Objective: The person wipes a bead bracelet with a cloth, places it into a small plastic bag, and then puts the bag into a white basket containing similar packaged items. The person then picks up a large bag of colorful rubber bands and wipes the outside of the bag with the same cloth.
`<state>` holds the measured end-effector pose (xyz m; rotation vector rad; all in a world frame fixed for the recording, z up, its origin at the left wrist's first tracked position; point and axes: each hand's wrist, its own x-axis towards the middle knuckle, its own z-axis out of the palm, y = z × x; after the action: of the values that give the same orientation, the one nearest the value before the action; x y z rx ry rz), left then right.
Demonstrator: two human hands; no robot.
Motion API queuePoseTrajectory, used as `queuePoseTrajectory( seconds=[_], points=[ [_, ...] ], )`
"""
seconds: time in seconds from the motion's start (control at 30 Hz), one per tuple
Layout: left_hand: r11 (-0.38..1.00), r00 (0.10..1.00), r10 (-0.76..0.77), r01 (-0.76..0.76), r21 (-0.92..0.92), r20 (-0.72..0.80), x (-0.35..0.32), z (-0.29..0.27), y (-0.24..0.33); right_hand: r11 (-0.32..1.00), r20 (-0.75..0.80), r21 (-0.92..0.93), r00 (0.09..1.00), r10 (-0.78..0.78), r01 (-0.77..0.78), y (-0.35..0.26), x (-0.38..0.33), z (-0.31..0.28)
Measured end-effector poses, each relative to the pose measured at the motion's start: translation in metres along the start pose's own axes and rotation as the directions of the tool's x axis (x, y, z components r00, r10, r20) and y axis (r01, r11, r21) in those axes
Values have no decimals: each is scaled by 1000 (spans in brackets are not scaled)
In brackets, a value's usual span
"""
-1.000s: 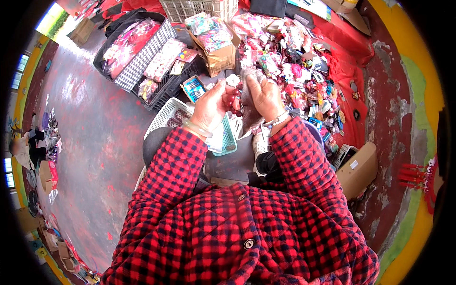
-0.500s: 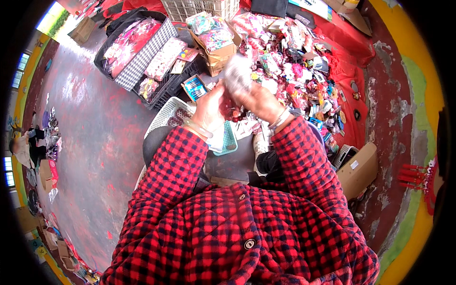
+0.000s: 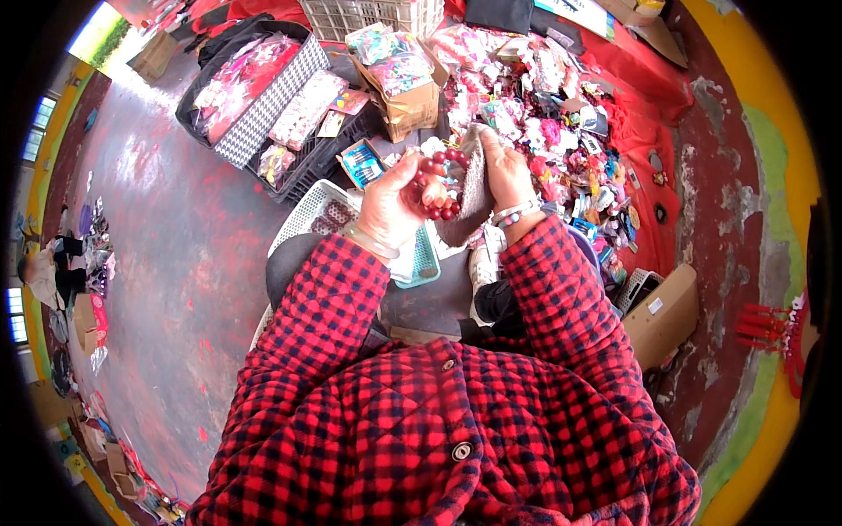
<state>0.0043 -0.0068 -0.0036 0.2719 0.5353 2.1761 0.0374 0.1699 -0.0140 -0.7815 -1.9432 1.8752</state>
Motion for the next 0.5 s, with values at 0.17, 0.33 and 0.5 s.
queuePoseTrajectory(
  seconds=[0.17,0.33,0.5],
  points=[
    [994,958,-92,105,31,-273,3,3,7,922,150,385,982,-113,47,-35,-14,-9],
    [993,929,-91,114,42,-360,7,27,-2,624,559,-203,612,-559,755,-27,-27,5],
    [914,959,-140,221,340,-247,-2,5,-11,803,455,-404,858,-240,439,-25,-35,17]
  ],
)
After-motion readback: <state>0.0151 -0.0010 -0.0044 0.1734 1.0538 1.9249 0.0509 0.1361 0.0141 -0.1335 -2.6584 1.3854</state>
